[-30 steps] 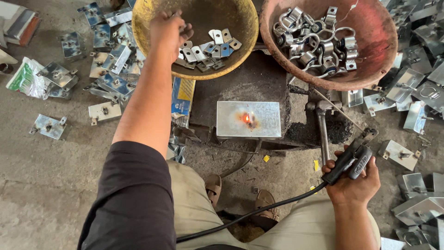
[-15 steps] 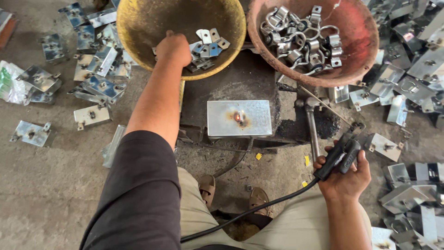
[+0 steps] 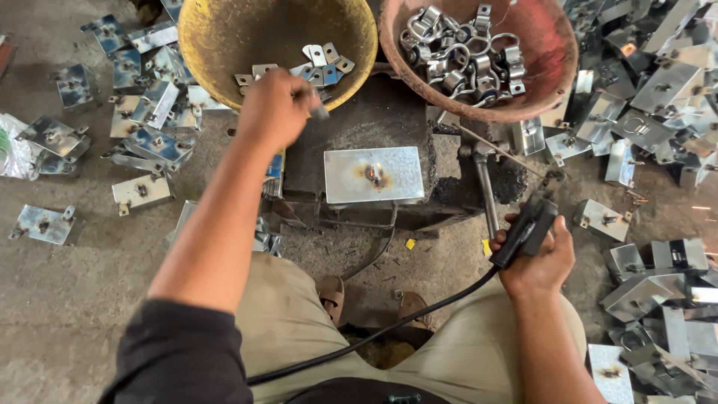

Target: The person sits on the floor and repeatedly picks up small metal plates and ring-shaped metal pieces from bowls. They place the ring onto the plate, then use a handheld welding torch to weld the two pieces together, producing bright sparks. After welding, the person sets the finished assembly aside and repeats the process with new parts.

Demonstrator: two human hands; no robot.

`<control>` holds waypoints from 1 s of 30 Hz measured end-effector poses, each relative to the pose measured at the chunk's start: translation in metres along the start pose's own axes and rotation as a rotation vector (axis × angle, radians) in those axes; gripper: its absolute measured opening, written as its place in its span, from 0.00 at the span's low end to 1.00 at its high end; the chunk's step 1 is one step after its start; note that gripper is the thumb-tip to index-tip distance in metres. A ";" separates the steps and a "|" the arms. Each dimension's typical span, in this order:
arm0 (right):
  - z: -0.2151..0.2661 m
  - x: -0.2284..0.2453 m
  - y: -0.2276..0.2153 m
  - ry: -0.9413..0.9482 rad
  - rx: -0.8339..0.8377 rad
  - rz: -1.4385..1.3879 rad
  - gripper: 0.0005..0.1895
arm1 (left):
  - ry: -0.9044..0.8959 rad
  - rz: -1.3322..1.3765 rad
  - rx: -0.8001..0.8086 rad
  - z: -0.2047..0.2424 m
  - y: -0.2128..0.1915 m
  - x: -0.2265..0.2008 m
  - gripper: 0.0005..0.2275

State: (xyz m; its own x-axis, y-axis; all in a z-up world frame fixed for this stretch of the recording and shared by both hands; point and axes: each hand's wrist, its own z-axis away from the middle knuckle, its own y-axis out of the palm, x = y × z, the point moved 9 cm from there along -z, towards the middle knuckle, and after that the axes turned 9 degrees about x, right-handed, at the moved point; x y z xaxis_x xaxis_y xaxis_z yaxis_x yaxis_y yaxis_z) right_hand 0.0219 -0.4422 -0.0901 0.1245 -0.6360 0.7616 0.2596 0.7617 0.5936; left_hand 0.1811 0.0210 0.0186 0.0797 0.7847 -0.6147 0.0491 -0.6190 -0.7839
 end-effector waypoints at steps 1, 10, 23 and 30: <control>0.001 -0.002 0.000 0.012 -0.004 0.007 0.28 | 0.054 -0.005 -0.022 0.022 0.000 -0.011 0.06; 0.018 -0.019 0.009 -0.061 0.189 0.096 0.20 | -0.273 0.718 -0.035 0.167 0.102 0.021 0.07; 0.121 -0.029 0.111 -0.537 0.399 1.023 0.40 | -0.254 0.960 -0.209 0.179 0.180 0.048 0.13; 0.129 -0.038 0.129 -0.533 0.379 1.235 0.35 | -0.281 0.927 -0.298 0.181 0.160 0.033 0.12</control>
